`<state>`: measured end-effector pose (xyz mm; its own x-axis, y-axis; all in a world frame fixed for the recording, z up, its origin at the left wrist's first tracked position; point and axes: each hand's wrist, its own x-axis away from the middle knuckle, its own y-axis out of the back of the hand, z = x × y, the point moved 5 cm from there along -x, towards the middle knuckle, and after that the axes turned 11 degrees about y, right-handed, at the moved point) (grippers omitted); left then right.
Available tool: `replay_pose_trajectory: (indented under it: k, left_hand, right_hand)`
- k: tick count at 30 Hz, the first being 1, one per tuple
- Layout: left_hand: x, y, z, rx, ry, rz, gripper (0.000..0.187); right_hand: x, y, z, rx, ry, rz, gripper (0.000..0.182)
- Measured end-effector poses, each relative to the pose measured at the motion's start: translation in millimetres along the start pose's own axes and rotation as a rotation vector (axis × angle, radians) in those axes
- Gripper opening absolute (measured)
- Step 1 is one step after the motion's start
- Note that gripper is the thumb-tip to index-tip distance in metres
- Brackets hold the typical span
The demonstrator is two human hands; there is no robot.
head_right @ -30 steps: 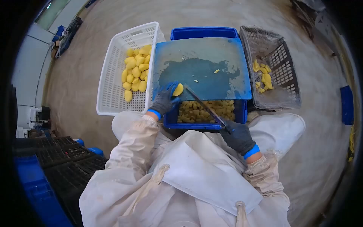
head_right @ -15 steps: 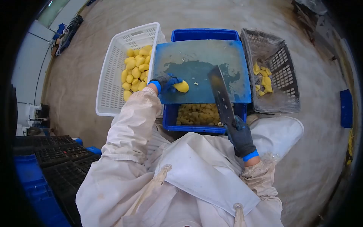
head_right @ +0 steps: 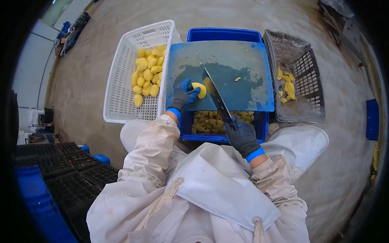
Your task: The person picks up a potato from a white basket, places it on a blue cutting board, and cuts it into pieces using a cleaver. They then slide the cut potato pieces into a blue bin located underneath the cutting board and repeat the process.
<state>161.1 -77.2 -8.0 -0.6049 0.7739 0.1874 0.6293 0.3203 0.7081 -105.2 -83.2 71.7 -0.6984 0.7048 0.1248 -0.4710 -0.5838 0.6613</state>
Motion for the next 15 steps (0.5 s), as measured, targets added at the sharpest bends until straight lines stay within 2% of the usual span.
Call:
replay_pose_trajectory:
  k: [1, 2, 4, 5, 7, 8, 10, 11, 13, 14, 15]
  left_hand:
    - [5.1, 2.4, -14.1, -0.234, -0.057, -0.057, 0.047]
    - [3.5, -0.7, -14.2, -0.229, -0.054, -0.055, 0.047]
    - [-0.8, -6.9, -25.9, -0.138, -0.363, -0.090, 0.051]
    - [-8.0, -8.9, -24.9, -0.133, -0.361, -0.087, 0.051]
    - [-17.0, -19.2, -29.6, -0.174, -0.461, 0.126, 0.052]
    - [-15.4, -20.9, -28.4, -0.171, -0.463, 0.128, 0.052]
    - [-13.4, -15.9, -13.4, -0.021, -0.158, 0.068, 0.050]
    - [-7.7, -16.0, -11.9, -0.025, -0.162, 0.070, 0.050]
    - [7.4, -10.5, -7.2, -0.092, -0.156, -0.079, 0.043]
    - [11.6, -11.3, -6.6, -0.092, -0.154, -0.077, 0.043]
    - [14.8, -11.4, -7.9, -0.100, -0.066, -0.014, 0.042]
  right_hand:
    - [-0.4, -1.7, -1.7, 0.003, -0.002, 0.003, 0.025]
    - [-0.9, -3.3, -4.0, 0.057, 0.015, -0.004, 0.025]
    - [-1.0, -2.7, -4.8, 0.115, 0.030, -0.011, 0.024]
    - [0.6, 0.9, -3.3, 0.106, 0.039, -0.039, 0.024]
    - [2.8, 8.9, -1.5, 0.102, 0.048, -0.068, 0.024]
    - [3.6, 12.9, -1.0, 0.108, 0.032, -0.075, 0.024]
    - [3.2, 14.6, -4.6, 0.110, 0.015, -0.085, 0.024]
    - [2.2, 13.8, -7.4, 0.112, 0.048, -0.110, 0.024]
    - [0.9, 12.4, -9.4, 0.109, 0.078, -0.129, 0.024]
    - [-2.0, 10.9, -9.1, 0.129, 0.082, -0.089, 0.024]
    - [-4.1, 9.7, -8.7, 0.150, 0.087, -0.049, 0.024]
